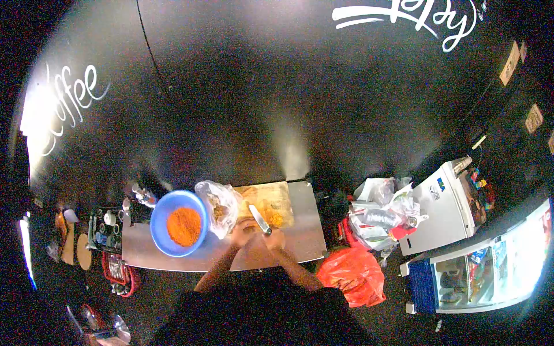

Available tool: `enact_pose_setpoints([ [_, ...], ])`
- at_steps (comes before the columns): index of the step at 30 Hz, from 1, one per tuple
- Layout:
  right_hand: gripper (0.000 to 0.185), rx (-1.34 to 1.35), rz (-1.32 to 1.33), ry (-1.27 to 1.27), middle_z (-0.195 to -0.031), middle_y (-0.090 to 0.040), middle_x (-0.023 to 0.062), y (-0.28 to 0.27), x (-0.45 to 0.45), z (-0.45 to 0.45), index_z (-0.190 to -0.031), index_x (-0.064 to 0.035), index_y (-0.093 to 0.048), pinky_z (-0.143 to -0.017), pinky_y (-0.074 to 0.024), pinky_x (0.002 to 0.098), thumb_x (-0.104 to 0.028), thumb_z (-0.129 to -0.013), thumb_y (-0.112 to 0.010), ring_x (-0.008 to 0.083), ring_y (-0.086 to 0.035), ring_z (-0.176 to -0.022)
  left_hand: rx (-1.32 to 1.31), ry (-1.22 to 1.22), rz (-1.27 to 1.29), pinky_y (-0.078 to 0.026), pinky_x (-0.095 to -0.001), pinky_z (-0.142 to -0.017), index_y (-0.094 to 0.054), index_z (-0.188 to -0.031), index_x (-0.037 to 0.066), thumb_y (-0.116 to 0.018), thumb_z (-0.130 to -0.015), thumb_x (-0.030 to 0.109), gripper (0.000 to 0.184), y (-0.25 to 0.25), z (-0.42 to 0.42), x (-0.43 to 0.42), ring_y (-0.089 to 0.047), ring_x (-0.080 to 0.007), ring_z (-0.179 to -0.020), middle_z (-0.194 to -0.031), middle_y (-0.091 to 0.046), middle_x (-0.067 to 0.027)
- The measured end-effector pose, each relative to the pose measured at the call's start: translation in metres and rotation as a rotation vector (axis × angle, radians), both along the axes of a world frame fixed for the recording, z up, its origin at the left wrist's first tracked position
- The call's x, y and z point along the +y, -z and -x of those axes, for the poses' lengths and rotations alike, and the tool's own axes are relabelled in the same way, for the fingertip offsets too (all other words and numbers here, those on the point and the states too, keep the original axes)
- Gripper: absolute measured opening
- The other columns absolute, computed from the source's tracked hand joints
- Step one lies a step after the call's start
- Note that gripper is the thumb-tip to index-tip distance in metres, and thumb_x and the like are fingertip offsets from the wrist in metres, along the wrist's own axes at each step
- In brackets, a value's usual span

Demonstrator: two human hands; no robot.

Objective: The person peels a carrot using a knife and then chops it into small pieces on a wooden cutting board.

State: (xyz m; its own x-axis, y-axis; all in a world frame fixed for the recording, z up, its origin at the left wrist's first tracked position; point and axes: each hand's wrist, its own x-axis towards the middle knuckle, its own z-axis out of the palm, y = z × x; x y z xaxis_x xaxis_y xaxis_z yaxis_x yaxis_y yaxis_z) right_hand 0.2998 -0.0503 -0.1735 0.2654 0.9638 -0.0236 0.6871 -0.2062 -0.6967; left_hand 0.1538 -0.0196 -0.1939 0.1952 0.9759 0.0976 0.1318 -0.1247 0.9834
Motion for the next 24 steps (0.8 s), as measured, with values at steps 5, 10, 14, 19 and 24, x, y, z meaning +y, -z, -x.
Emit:
enact_pose_setpoints([
  [5,0.029,0.007,0.007,-0.157,-0.060,-0.057,0.0161,0.028,0.006,-0.018,-0.068,-0.0004,-0.059,-0.052,-0.0443,0.0380,-0.024,-0.059,-0.073,0.0292,-0.058,-0.057,0.282,-0.080,-0.312,-0.048,-0.0248,-0.071,-0.060,-0.089,0.000,-0.057,-0.068,-0.004,0.021,-0.024,-0.004,-0.008,-0.057,-0.0179,-0.086,-0.101,-0.055,-0.0105],
  [10,0.026,0.119,-0.142,-0.119,-0.054,-0.053,0.0144,-0.007,0.033,-0.032,-0.065,0.0004,-0.057,-0.049,-0.0421,0.0355,-0.021,-0.061,-0.071,0.0268,-0.053,-0.049,0.114,-0.010,-0.129,-0.047,-0.0233,-0.070,-0.060,-0.091,0.000,-0.057,-0.070,-0.004,0.022,-0.016,0.000,0.003,-0.056,-0.0142,-0.084,-0.100,-0.056,-0.0086],
  [14,0.024,0.139,-0.281,-0.078,-0.056,-0.054,0.0141,-0.012,0.054,-0.037,-0.064,0.0002,-0.055,-0.050,-0.0415,0.0360,-0.020,-0.065,-0.068,0.0277,-0.054,-0.052,0.014,-0.089,0.076,-0.047,-0.0226,-0.070,-0.060,-0.093,0.000,-0.059,-0.072,-0.001,0.021,-0.021,-0.012,0.004,-0.057,-0.0135,-0.079,-0.093,-0.058,-0.0083],
  [19,0.024,-0.006,-0.163,-0.063,-0.065,-0.056,0.0169,-0.036,0.038,-0.034,-0.079,-0.0018,-0.054,-0.053,-0.0422,0.0397,-0.023,-0.072,-0.060,0.0334,-0.055,-0.060,0.060,-0.114,0.056,-0.046,-0.0238,-0.067,-0.060,-0.096,0.002,-0.062,-0.072,0.004,0.024,0.009,-0.011,0.021,-0.057,-0.0127,-0.073,-0.082,-0.060,-0.0077],
  [24,0.026,0.106,-0.057,-0.148,-0.067,-0.056,0.0203,-0.033,-0.014,-0.030,-0.092,-0.0029,-0.046,-0.055,-0.0424,0.0436,-0.025,-0.079,-0.052,0.0387,-0.054,-0.064,-0.028,-0.162,0.031,-0.045,-0.0242,-0.060,-0.060,-0.097,0.004,-0.068,-0.067,0.010,0.032,0.042,-0.006,0.033,-0.055,-0.0106,-0.066,-0.077,-0.061,-0.0055],
])
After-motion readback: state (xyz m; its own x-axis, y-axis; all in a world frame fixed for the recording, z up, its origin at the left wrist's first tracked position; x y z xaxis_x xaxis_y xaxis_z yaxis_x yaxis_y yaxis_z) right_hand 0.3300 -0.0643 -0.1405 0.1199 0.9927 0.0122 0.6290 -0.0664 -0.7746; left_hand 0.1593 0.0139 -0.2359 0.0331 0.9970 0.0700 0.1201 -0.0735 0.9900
